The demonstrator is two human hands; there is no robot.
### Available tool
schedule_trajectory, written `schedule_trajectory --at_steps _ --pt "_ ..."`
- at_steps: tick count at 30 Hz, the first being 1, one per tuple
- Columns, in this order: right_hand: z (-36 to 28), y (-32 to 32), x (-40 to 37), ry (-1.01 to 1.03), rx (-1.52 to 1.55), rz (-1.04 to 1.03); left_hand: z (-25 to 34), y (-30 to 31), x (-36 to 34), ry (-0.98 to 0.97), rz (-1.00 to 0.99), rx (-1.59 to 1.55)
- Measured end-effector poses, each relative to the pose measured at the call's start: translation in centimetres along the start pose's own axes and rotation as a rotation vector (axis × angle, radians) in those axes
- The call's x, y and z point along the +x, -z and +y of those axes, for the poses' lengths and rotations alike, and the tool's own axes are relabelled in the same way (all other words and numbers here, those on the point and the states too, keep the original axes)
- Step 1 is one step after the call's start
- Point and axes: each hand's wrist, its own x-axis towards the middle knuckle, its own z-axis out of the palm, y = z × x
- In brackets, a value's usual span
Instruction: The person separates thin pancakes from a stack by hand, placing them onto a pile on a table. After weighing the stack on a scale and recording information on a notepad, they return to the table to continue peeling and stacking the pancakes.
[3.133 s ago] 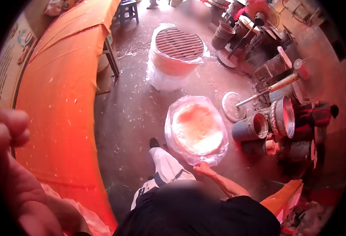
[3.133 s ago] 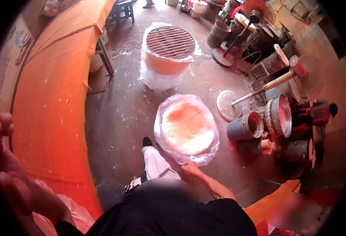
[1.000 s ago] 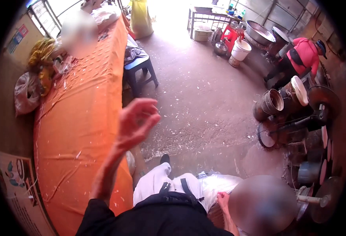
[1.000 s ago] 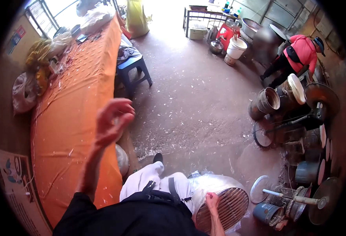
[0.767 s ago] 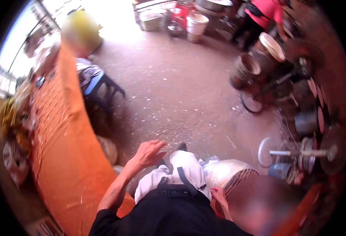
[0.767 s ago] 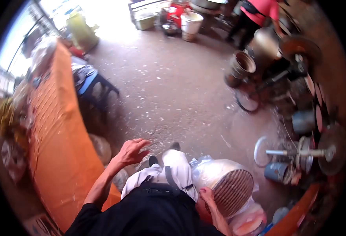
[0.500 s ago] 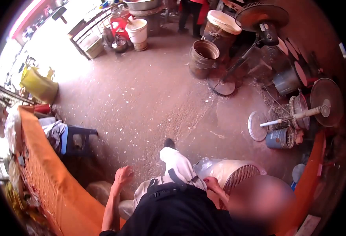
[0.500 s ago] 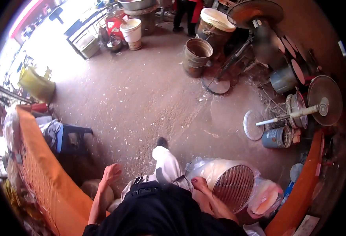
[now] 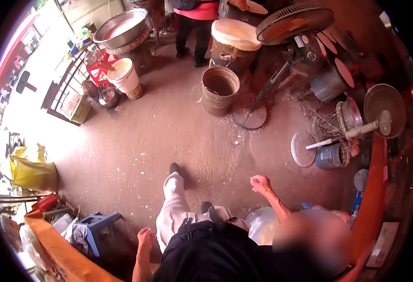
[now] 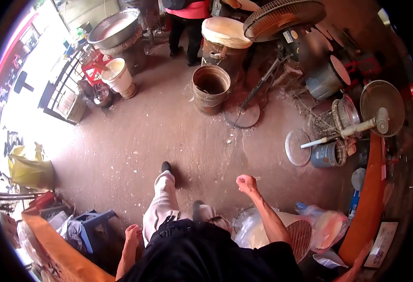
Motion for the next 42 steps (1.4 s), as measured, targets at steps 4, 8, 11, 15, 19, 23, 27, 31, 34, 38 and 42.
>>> schedule_trajectory --at_steps 4,8,11,15,19,23,27,31,34,38,42 --pt "0.3 -3.4 1.7 -0.269 0.064 0.075 10.2 -2.4 8.2 -0.011 0.017 -0.019" --pt "1.4 -8.3 -0.7 -0.378 0.339 0.033 23.2 -6.2 12.3 -0.127 -0.165 -0.016" --pt "1.1 -12.1 -1.7 -0.326 0.388 -0.027 32.4 -9.7 14.3 -0.219 -0.19 0.075" --pt "6.1 -17.2 2.7 0.228 -0.199 0.066 40.2 -14.9 17.6 -0.287 -0.216 0.139" --pt "2.2 -17.1 7.7 0.051 -0.012 -0.007 43.5 -19.7 18.5 -0.311 -0.281 0.2" --pt "1.6 -15.5 16.2 0.127 -0.244 -0.007 44.1 -23.2 20.0 -0.252 -0.27 0.224" --pt "-11.2 -7.2 19.9 -0.354 0.523 0.013 42.9 -25.9 21.0 -0.106 -0.196 0.204" --pt "-14.9 -1.9 25.2 -0.287 0.559 0.068 43.9 -30.3 20.9 -0.085 -0.207 0.259" --pt "-17.1 0.8 27.8 -0.268 0.593 0.123 47.2 -35.3 19.9 -0.138 -0.282 0.296" --pt "-16.0 -0.1 29.3 -0.357 0.601 0.18 51.9 -40.1 20.7 -0.241 -0.349 0.414" --pt "-15.6 -2.2 27.9 -0.389 0.684 0.22 55.7 -42.8 22.7 -0.188 -0.423 0.343"
